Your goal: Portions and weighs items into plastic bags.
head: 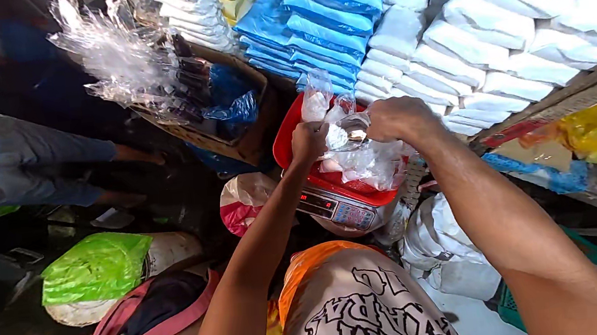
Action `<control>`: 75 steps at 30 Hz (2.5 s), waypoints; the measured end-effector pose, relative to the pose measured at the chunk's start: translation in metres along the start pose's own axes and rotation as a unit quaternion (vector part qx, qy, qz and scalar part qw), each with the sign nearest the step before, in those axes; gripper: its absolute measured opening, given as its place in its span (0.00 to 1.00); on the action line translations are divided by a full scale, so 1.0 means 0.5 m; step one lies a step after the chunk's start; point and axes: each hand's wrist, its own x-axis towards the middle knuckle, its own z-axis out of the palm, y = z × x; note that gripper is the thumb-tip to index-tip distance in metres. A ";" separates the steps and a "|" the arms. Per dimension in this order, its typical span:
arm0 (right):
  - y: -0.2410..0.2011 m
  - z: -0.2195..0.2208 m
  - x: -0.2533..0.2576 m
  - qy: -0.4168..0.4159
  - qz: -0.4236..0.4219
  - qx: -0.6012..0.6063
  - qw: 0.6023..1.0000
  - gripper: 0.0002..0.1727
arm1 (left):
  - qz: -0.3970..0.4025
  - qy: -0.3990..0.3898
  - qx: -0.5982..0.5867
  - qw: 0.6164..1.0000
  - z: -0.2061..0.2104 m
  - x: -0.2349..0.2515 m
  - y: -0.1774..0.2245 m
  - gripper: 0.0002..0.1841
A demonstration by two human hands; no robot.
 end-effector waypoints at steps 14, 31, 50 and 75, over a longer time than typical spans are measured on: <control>0.141 0.145 0.006 0.011 -0.051 0.153 0.987 0.20 | -0.006 -0.068 0.051 0.996 -0.049 0.009 0.003 0.24; 0.200 0.303 -0.032 0.102 -0.091 0.398 0.907 0.14 | -0.015 -0.030 -0.065 0.997 -0.098 -0.022 -0.001 0.25; 0.137 0.315 -0.057 0.101 -0.001 0.332 0.938 0.16 | 0.035 -0.008 0.023 0.999 -0.039 -0.044 -0.009 0.23; 0.148 0.428 -0.102 0.154 -0.045 0.496 0.853 0.13 | 0.063 0.047 -0.094 0.992 -0.122 -0.065 -0.014 0.16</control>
